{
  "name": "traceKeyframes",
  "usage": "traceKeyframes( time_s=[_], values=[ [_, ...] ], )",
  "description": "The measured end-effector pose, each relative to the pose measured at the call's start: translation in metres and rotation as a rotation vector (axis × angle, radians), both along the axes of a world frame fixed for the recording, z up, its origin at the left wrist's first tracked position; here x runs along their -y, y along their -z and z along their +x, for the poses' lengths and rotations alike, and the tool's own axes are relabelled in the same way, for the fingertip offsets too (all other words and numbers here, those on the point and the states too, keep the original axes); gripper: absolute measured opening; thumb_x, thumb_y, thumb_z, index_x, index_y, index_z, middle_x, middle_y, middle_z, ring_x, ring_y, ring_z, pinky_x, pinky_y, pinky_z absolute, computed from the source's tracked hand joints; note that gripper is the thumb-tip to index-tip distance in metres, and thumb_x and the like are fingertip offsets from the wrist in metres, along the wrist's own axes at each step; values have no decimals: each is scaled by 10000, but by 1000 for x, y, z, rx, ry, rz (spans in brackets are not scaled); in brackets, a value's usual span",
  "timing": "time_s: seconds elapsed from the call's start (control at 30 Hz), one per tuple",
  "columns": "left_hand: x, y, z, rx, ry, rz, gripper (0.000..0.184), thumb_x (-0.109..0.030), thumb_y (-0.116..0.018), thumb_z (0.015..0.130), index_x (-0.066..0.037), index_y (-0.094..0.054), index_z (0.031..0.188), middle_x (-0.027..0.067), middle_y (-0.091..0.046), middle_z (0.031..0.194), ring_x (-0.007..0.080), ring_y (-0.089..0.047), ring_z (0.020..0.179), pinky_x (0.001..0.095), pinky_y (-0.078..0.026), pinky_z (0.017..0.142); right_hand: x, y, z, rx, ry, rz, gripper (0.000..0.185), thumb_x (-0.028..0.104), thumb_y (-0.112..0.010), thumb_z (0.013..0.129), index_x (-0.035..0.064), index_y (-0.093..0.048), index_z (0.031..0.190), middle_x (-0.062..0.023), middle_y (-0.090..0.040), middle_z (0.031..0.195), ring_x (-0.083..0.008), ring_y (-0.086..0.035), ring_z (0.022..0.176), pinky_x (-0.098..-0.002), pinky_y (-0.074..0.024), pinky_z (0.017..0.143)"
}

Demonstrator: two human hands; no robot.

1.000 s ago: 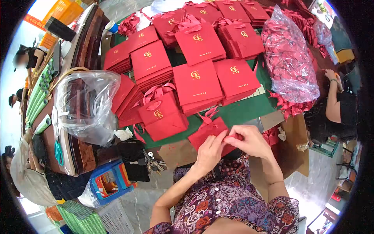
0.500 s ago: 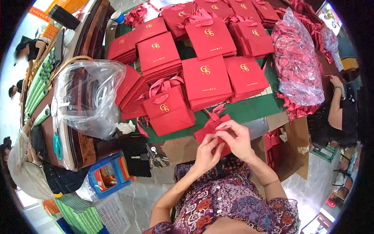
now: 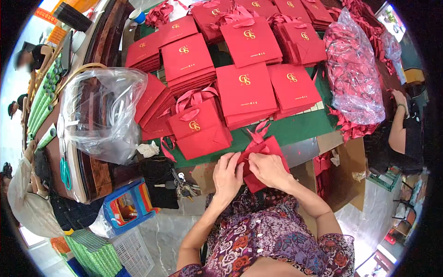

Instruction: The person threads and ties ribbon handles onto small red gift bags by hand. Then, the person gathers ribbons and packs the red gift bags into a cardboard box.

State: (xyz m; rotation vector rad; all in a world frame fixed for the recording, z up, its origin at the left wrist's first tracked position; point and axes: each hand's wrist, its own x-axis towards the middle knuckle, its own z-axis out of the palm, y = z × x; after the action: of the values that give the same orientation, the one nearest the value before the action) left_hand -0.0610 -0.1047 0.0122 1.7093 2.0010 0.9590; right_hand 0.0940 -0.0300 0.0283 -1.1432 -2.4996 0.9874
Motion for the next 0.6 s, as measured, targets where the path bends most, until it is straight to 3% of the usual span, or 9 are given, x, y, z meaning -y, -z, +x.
traceKeyframes(
  time_s=[0.07, 0.23, 0.33, 0.6],
  values=[
    [0, 2, 0, 5, 5, 25, 356, -83, -729, 814, -64, -646, 1159, 119, -603, 1083, 324, -621, 959, 414, -519, 807, 1, 3, 0, -15, 124, -43, 158, 182, -571, 882, 28, -584, 850, -180, -643, 750, -401, -639, 700, -494, -497, 596],
    [-2, 5, 2, 72, -5, 30, 254, -58, -737, 819, -83, -668, 1063, 98, -578, 986, 240, -638, 741, 348, -528, 625, 4, 5, -2, -70, 229, -36, 169, 183, -585, 838, 28, -594, 773, -178, -632, 699, -388, -637, 643, -474, -500, 571],
    [-3, 7, 3, 150, -26, 16, 191, -60, -737, 829, -70, -672, 1009, 95, -572, 979, 210, -631, 702, 347, -524, 605, 7, 7, 0, -106, 254, 7, 160, 178, -600, 821, 29, -594, 763, -172, -623, 688, -376, -632, 622, -457, -497, 552],
    [-14, 0, -1, 54, 118, 144, 148, -16, -703, 822, -57, -654, 955, 108, -600, 948, 284, -633, 708, 373, -528, 614, 12, 16, -2, -110, 188, 162, 128, 155, -625, 808, 56, -573, 745, -119, -616, 687, -328, -623, 579, -429, -493, 513]
  ],
)
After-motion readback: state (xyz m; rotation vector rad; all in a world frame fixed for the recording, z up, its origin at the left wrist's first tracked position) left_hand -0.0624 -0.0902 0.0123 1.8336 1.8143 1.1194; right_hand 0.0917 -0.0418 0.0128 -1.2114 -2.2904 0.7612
